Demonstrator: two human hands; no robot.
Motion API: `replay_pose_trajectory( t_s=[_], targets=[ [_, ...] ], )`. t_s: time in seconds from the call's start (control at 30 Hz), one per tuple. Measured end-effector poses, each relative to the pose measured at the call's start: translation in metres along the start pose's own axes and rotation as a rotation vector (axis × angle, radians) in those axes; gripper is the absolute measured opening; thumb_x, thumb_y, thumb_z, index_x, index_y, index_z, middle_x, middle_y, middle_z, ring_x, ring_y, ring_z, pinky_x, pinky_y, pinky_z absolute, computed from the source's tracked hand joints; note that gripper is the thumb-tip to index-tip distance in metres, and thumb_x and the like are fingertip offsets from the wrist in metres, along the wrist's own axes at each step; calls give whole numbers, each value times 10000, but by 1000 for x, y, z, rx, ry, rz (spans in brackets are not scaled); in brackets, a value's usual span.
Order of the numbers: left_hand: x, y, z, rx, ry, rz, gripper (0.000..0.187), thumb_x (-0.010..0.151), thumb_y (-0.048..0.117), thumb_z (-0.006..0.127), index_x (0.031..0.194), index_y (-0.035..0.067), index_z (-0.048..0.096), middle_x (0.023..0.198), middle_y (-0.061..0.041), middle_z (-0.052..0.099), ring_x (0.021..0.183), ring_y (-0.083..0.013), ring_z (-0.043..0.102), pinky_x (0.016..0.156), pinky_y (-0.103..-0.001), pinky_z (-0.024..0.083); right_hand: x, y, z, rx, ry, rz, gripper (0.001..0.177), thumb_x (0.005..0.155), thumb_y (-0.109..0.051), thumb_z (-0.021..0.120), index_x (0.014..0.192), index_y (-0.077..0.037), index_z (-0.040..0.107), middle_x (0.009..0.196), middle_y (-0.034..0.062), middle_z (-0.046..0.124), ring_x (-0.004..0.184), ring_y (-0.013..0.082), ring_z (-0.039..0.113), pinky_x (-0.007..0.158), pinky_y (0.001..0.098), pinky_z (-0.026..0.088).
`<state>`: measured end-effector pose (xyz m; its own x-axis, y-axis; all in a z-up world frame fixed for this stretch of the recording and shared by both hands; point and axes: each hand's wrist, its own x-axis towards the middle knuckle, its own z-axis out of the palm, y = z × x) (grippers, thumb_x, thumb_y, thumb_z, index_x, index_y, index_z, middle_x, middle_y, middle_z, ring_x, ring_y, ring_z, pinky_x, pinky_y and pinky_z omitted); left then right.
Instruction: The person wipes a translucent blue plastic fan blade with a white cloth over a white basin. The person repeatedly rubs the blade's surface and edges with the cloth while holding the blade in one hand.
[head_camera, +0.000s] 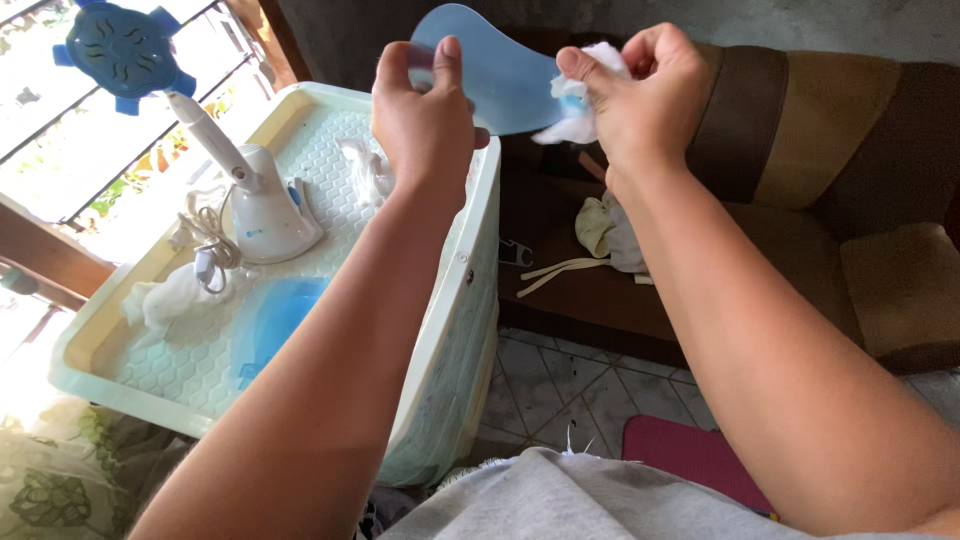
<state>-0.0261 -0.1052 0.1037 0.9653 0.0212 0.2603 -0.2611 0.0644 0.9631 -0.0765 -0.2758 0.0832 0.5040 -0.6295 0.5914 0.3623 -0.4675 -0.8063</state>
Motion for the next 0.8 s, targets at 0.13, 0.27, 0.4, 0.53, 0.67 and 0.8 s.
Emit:
replay_pose_trajectory(
  t_s=[0.13,0.27,0.4,0.53,0.67,0.8],
  targets=[
    [-2,-3,0,-2,-41,5,246,990,311,631,1029,73,586,686,-46,657,537,-115,679,410,-289,595,-4,-13,5,-153,-41,-296,263,905,-105,897,852,-37,650,854,98,744,755,136,710,651,259,608],
    [4,-14,2,-86,-6,89,252,1061,317,474,1062,74,542,822,-52,725,595,-135,697,449,-289,563,-32,-38,25,-151,-179,-640,38,986,-54,758,999,-18,757,960,124,752,882,216,744,773,339,613],
    [9,-21,3,-47,30,158,269,1099,308,456,1060,61,558,929,-83,698,693,-125,702,488,-286,623,-57,-41,21,-198,-301,-750,235,994,-51,690,1213,5,755,1171,168,754,1129,331,702,1011,414,561],
    [6,-20,-2,-155,-14,55,223,1043,290,438,1052,82,520,903,-57,665,649,-123,758,430,-314,612,-58,-31,22,-224,-359,-551,299,1007,-48,623,1288,37,683,1350,221,655,1268,336,664,1126,408,514],
    [3,-16,-5,-47,12,37,238,1068,287,453,1044,70,548,863,-77,668,598,-129,620,444,-315,567,-67,-20,19,-292,-530,-600,579,814,32,544,1389,64,606,1483,251,565,1429,387,533,1237,440,400],
    [2,-16,-18,11,-6,11,258,1068,291,433,1013,61,537,865,-64,688,596,-106,699,438,-308,586,-66,-22,8,-447,-571,-532,720,752,15,542,1470,46,521,1516,272,504,1441,375,484,1228,424,372]
  ],
)
